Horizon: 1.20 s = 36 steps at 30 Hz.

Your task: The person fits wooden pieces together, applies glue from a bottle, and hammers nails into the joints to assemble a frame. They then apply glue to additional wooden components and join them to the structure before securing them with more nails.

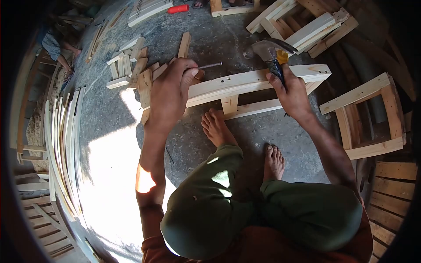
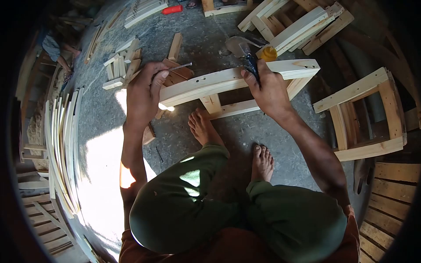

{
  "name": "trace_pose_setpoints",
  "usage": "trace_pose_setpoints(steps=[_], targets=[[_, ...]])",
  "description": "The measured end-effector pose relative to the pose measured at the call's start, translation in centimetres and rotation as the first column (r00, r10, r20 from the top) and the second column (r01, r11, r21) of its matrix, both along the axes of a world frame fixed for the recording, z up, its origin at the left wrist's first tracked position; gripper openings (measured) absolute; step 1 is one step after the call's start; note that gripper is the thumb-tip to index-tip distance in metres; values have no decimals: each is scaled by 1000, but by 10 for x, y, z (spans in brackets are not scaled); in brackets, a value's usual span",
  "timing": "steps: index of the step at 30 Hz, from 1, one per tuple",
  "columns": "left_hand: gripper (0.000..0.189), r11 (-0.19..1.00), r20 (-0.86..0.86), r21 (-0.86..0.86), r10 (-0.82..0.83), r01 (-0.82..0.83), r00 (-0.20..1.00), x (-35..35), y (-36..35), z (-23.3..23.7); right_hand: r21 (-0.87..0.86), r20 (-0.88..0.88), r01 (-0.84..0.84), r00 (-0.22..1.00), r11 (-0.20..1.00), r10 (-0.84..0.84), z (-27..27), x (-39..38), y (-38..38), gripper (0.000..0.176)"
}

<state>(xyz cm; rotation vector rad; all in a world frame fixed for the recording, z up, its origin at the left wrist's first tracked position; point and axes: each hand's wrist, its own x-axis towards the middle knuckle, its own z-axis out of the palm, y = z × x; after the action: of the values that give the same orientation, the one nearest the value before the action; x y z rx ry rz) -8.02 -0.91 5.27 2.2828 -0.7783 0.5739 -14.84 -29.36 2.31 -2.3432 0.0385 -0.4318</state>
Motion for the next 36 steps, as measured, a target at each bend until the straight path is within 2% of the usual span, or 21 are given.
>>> trace_pose_setpoints(steps=[1, 3, 6, 10, 23, 28, 30, 31, 33, 34, 35, 36], targets=[[13, 998, -123, -56, -46, 39, 991, -2, 4, -3, 7, -1, 0, 1000, 1000, 0, -1, 0, 0, 31], [14, 999, -134, -10, -36, 35, 990, -4, 8, -16, -1, 1, -3, 1000, 1000, 3, -4, 0, -1, 30], [14, 996, -225, -73, -67, 51, 972, -8, 10, -24, -28, -66, 12, 998, 1000, -14, 5, -3, 2, 30], [13, 996, -184, -45, -83, 76, 979, -6, 7, -27, -20, -36, 10, 999, 1000, -10, 2, -2, 0, 31], [13, 995, -237, -42, -99, 92, 966, -5, 8, -22, -73, -81, -12, 997, 997, 7, 10, -3, 4, 30], [12, 995, -268, -36, -97, 91, 959, -9, 9, -21, -26, -109, -45, 993, 999, 42, 38, -21, 25, 29], [12, 996, -303, -36, -84, 76, 949, -10, 8, -19, 7, 34, -147, 989, 989, 146, 47, -27, 35, 30], [12, 996, -302, -38, -84, 76, 950, -9, 8, -18, 5, 35, -147, 989, 989, 147, 47, -27, 38, 30], [11, 996, -330, -29, -86, 81, 940, -9, 8, -18, -158, -1, -260, 965, 953, 263, 45, -26, 41, 30], [11, 996, -325, -33, -86, 79, 942, -8, 10, -18, -257, 37, -293, 949, 921, 312, 34, -19, 41, 28], [11, 996, -311, -23, -94, 91, 946, -8, 11, -20, -263, 43, -292, 949, 919, 314, 37, -20, 38, 28], [11, 995, -297, -12, -102, 103, 949, -7, 12, -20, -214, -35, -283, 959, 935, 282, 51, -20, 38, 27]])
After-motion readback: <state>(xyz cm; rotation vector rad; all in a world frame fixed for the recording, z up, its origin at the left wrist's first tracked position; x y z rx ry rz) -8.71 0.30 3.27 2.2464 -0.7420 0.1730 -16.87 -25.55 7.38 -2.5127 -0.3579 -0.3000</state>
